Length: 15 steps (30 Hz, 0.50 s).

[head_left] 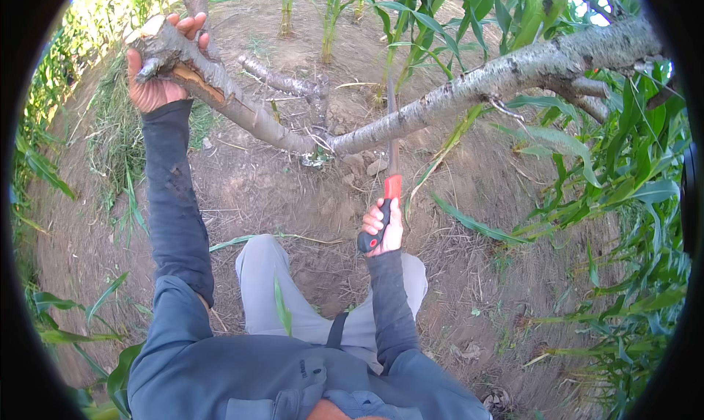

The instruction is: The person saws off a branch from a small tree using a hand saw, then picks up the severed branch by hand and moves it.

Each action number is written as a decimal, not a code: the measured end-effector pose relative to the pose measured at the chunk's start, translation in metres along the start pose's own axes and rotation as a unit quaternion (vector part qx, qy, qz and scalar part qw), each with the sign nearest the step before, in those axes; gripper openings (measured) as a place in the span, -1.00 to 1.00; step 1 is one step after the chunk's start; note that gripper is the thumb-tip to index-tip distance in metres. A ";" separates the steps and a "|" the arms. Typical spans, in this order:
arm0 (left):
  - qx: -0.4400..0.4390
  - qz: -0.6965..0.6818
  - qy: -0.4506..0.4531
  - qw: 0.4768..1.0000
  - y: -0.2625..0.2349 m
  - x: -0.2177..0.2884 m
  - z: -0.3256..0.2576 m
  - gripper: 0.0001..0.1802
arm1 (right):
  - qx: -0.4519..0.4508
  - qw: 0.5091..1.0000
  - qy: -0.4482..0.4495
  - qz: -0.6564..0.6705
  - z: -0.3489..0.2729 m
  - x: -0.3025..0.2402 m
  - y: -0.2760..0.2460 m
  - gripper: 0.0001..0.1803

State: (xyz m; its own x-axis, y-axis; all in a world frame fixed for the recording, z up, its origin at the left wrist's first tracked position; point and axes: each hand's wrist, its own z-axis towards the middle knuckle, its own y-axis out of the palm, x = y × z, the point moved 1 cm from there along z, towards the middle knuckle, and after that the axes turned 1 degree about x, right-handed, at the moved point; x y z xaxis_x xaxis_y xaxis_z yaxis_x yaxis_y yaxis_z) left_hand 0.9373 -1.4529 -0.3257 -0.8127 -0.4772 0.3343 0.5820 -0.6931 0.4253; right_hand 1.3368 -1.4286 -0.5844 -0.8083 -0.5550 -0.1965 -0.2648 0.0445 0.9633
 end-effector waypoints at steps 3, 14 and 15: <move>-0.009 -0.022 0.006 1.000 -0.004 0.002 -0.001 -0.21 | -0.031 0.999 0.007 0.037 0.003 0.000 -0.006 -0.56; 0.116 0.130 0.062 0.983 0.001 -0.008 -0.007 -0.21 | -0.003 0.998 -0.051 -0.037 -0.009 -0.005 0.010 -0.55; 0.103 0.121 0.066 0.985 0.003 -0.009 -0.006 -0.21 | -0.003 0.998 -0.051 -0.034 -0.007 -0.005 0.013 -0.55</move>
State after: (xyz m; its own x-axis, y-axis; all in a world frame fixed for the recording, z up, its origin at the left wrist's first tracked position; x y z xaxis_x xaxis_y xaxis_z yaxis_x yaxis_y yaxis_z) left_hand 0.9461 -1.4539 -0.3320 -0.6375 -0.6910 0.3406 0.7419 -0.4315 0.5132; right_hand 1.3415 -1.4311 -0.5699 -0.8375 -0.4696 -0.2795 -0.3190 0.0048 0.9477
